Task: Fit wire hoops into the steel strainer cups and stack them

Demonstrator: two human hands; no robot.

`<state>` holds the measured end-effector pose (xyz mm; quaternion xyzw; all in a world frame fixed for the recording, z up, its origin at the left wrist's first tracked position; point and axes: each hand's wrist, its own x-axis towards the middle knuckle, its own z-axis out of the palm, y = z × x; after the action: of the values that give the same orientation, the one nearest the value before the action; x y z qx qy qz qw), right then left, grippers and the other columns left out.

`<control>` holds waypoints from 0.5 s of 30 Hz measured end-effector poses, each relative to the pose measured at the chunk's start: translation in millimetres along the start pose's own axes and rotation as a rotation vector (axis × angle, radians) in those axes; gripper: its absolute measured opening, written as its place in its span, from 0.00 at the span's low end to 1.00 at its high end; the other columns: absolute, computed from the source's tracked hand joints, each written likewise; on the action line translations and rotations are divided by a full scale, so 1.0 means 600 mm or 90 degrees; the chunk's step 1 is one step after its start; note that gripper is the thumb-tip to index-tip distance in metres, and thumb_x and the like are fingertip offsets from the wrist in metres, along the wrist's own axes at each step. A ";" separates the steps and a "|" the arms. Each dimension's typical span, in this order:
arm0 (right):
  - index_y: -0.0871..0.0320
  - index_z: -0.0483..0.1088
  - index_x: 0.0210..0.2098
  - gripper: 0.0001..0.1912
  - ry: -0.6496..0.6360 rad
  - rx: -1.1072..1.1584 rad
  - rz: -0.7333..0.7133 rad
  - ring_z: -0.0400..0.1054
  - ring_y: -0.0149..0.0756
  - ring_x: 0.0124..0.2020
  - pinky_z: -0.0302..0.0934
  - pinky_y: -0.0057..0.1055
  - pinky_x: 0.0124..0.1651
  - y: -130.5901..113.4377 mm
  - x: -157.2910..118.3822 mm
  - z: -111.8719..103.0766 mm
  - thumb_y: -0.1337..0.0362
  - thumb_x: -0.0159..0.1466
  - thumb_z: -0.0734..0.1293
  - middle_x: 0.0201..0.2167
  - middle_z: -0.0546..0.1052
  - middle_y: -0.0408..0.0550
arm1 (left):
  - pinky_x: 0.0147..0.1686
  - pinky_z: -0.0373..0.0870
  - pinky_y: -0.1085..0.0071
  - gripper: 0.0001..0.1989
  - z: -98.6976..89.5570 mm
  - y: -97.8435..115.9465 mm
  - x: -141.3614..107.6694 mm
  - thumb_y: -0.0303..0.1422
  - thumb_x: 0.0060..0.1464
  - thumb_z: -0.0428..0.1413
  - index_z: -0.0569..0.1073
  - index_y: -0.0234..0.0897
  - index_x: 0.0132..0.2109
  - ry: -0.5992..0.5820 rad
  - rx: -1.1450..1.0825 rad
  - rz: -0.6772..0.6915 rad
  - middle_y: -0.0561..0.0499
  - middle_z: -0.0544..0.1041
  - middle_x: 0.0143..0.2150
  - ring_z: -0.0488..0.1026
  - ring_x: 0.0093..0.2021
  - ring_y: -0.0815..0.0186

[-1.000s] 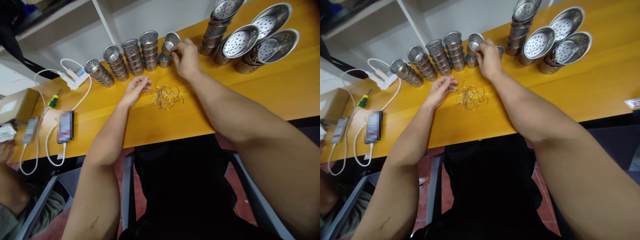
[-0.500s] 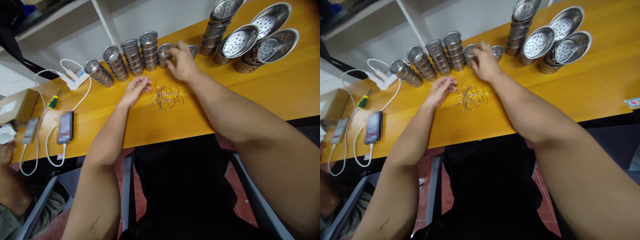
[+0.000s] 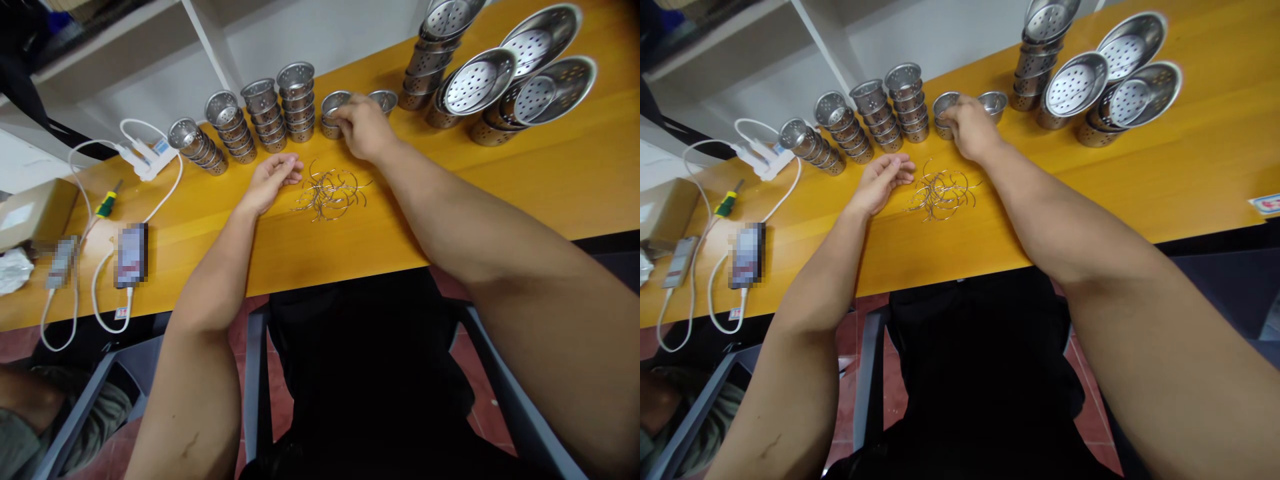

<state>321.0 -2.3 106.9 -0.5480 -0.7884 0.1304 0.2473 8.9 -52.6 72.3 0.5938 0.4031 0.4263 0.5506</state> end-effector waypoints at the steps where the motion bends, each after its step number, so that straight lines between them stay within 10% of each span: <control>1: 0.61 0.88 0.76 0.26 -0.003 -0.004 -0.003 0.72 0.51 0.75 0.63 0.48 0.89 -0.001 0.000 0.000 0.68 0.92 0.62 0.79 0.81 0.68 | 0.61 0.90 0.66 0.20 -0.001 -0.001 0.000 0.51 0.74 0.76 0.88 0.43 0.60 -0.005 -0.005 0.006 0.45 0.95 0.59 0.91 0.51 0.65; 10: 0.59 0.88 0.61 0.20 -0.040 -0.049 -0.012 0.73 0.52 0.70 0.66 0.47 0.83 -0.001 0.008 0.001 0.69 0.90 0.62 0.72 0.84 0.66 | 0.59 0.89 0.68 0.20 -0.001 -0.001 -0.001 0.51 0.74 0.77 0.89 0.43 0.59 -0.013 -0.029 0.015 0.46 0.95 0.57 0.91 0.50 0.66; 15: 0.58 0.78 0.86 0.28 0.009 0.022 0.017 0.69 0.51 0.81 0.60 0.44 0.91 -0.023 -0.014 -0.012 0.59 0.91 0.71 0.87 0.71 0.67 | 0.60 0.89 0.67 0.17 0.002 0.003 -0.002 0.49 0.76 0.76 0.89 0.44 0.59 0.006 -0.002 -0.006 0.45 0.95 0.57 0.91 0.50 0.66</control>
<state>316.2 -15.3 117.7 -0.5550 -0.7767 0.1437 0.2607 9.8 -54.3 73.9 0.5892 0.4077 0.4269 0.5517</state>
